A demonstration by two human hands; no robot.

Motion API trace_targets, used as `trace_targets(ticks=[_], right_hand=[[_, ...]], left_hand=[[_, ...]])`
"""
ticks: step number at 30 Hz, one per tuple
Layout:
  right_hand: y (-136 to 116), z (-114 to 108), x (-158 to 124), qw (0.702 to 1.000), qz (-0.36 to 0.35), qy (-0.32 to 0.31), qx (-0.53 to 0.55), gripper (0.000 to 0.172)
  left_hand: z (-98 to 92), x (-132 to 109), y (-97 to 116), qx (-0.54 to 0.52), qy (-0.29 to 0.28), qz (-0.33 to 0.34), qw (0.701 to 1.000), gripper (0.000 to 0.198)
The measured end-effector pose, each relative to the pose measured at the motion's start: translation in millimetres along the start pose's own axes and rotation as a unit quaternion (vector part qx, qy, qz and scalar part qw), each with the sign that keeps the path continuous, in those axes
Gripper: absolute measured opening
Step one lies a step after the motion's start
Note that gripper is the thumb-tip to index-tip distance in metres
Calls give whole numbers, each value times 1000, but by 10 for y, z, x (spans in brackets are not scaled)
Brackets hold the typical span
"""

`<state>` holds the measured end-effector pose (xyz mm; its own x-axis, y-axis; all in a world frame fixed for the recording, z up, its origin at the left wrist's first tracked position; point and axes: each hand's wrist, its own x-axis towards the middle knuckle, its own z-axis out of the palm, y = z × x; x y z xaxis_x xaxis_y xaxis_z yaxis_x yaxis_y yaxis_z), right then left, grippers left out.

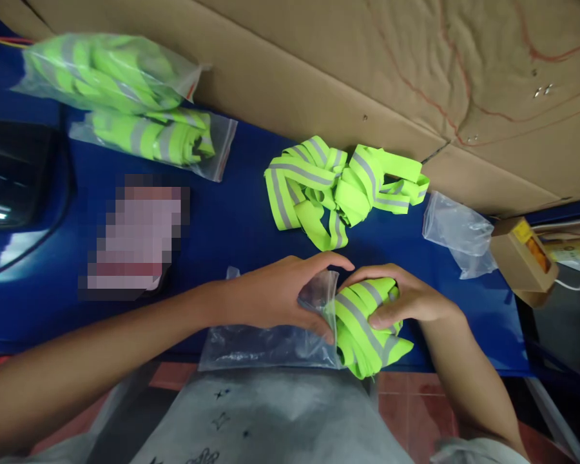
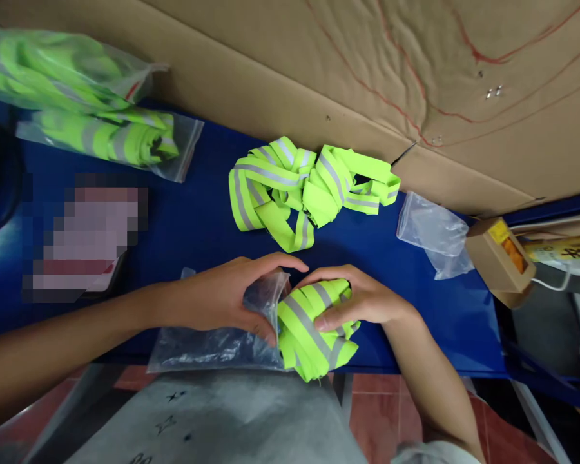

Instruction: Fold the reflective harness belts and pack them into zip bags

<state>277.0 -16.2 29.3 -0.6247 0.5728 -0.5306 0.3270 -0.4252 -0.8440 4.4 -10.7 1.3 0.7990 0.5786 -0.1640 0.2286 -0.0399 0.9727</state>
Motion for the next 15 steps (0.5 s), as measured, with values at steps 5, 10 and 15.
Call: trace_targets(ticks=[5, 10, 15], right_hand=[[-44, 171, 45, 994, -20, 105, -14, 44], [31, 373, 50, 967, -120, 193, -111, 44], [147, 503, 133, 936, -196, 216, -198, 55]], left_hand=[[73, -8, -19, 78, 1, 20, 997, 105], [225, 4, -89, 215, 65, 50, 973, 118], [222, 26, -57, 246, 102, 45, 963, 117]])
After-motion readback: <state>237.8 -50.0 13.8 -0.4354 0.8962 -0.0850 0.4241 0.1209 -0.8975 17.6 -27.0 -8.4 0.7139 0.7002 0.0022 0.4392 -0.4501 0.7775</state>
